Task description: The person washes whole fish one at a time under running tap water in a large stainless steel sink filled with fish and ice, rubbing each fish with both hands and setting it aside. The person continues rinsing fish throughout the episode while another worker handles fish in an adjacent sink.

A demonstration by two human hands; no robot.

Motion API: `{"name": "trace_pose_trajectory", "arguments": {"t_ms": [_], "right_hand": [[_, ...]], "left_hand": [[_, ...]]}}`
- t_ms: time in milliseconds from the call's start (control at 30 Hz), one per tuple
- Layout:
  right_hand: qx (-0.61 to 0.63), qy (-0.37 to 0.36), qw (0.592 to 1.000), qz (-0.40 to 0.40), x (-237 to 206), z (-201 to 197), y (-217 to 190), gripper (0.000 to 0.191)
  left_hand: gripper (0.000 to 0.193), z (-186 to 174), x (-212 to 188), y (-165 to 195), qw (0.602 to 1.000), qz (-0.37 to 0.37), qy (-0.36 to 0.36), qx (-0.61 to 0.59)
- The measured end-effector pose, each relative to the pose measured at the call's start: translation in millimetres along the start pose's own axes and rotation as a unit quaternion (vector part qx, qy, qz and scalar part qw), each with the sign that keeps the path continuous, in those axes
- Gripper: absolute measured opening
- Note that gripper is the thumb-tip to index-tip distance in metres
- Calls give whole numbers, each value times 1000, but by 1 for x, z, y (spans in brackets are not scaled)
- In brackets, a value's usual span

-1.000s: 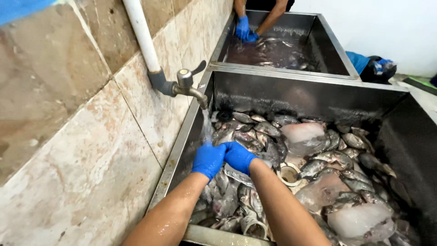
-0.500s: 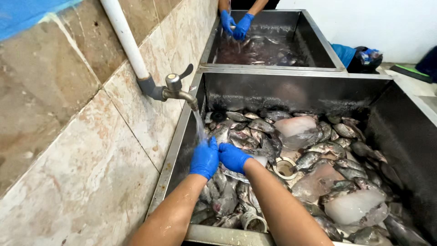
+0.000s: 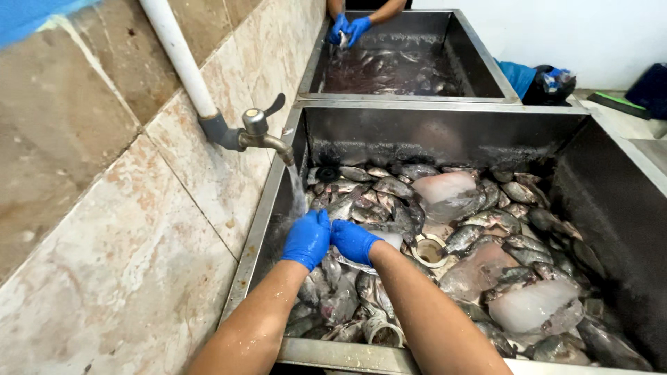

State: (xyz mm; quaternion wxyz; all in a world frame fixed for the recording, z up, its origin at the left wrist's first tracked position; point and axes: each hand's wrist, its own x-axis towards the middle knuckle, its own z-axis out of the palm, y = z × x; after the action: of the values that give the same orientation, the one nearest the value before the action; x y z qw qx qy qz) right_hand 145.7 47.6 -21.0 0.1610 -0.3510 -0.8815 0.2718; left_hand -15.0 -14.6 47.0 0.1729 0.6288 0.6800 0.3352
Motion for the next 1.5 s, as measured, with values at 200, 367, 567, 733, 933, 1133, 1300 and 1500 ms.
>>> {"name": "trace_pose_trajectory", "arguments": {"t_ms": [200, 367, 567, 733, 933, 1133, 1300, 1500], "right_hand": [[112, 2, 991, 79, -9, -12, -26, 31], [437, -57, 872, 215, -31, -41, -65, 24], [508, -87, 827, 225, -41, -61, -87, 24], [549, -70, 812, 187, -28, -47, -99, 25], [586, -102, 792, 137, -31, -56, -95, 29], [491, -56, 846, 199, -43, -66, -91, 31], [444, -36, 877, 179, -33, -59, -95, 31], [604, -43, 782, 146, -29, -54, -84, 30]], "left_hand": [[47, -14, -3, 9, 998, 51, 1, 42], [41, -34, -12, 27, 997, 46, -19, 66], [40, -45, -19, 40, 996, 72, 11, 51], [40, -63, -13, 35, 997, 34, -23, 60], [51, -76, -8, 21, 985, 80, -120, -99], [77, -63, -16, 25, 956, 124, -241, -107], [68, -55, -11, 16, 971, 56, -227, -37], [61, -51, 1, -5, 956, 147, -198, -159]]}}
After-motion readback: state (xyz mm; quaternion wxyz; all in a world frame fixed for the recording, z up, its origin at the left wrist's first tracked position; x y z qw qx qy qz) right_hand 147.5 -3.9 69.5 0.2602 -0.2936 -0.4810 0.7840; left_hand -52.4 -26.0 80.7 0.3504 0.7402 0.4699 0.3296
